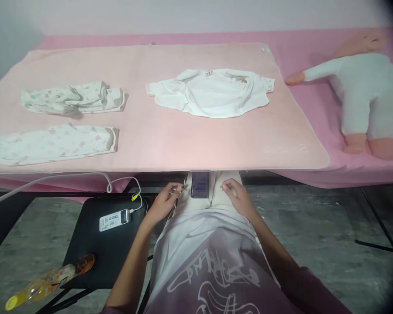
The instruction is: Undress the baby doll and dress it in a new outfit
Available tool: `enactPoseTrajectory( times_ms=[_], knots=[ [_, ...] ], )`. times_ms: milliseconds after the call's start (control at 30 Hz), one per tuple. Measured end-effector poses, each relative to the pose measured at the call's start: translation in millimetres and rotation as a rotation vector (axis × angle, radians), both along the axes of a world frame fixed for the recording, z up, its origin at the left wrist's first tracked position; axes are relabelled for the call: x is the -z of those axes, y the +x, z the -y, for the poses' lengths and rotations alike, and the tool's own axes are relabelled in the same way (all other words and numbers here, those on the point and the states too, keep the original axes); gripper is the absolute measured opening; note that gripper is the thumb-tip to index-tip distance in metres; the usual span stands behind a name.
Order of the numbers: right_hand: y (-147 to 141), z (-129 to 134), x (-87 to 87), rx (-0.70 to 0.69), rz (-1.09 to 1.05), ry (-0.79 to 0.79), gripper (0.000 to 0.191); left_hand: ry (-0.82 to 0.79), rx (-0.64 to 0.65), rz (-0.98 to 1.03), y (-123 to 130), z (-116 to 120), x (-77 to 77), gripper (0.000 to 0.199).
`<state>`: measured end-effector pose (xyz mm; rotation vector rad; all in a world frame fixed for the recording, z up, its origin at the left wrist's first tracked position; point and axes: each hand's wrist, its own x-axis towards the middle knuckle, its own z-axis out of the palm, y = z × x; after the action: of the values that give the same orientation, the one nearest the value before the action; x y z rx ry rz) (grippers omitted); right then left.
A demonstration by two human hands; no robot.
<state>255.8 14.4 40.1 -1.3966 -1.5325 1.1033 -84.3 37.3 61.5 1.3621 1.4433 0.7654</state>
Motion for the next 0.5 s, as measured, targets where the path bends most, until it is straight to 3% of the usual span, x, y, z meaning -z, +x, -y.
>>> enactPoseTrajectory(
  times_ms=[67, 133, 200, 267, 333, 400, 500],
  knots=[
    [17.7, 8.4, -35.7, -0.055, -0.011, 0.031, 0.033, -0.039, 0.229, 0.055, -11.0, -1.0, -48.4, 0.037],
    [37.4, 8.4, -73.5, -0.079, -0.019, 0.099, 0.031, 0.004, 0.368, 0.134, -15.8, -9.1, -96.4, 0.04],
    [58.0, -5.9, -107.6, -0.033, 0.024, 0.213, 0.028, 0.163, 0.355, 0.147, -13.9, -29.7, -135.1, 0.046],
    [78.5, -38.1, -133.8, 0.083, 0.125, 0.318, 0.031, 0.334, 0.266, 0.034, -6.6, -68.5, -158.3, 0.049],
    [97.5, -86.7, -149.6, 0.195, 0.261, 0.348, 0.036, 0.459, 0.12, -0.153, 3.1, -125.5, -164.0, 0.051],
    [112.9, -144.3, -154.4, 0.277, 0.434, 0.309, 0.042, 0.514, -0.098, -0.372, 11.6, -192.3, -155.8, 0.055],
    [126.7, -226.8, -145.4, 0.45, 0.695, 0.238, 0.052, 0.37, -0.302, -0.694, 15.3, -282.8, -133.0, 0.065]
  ],
)
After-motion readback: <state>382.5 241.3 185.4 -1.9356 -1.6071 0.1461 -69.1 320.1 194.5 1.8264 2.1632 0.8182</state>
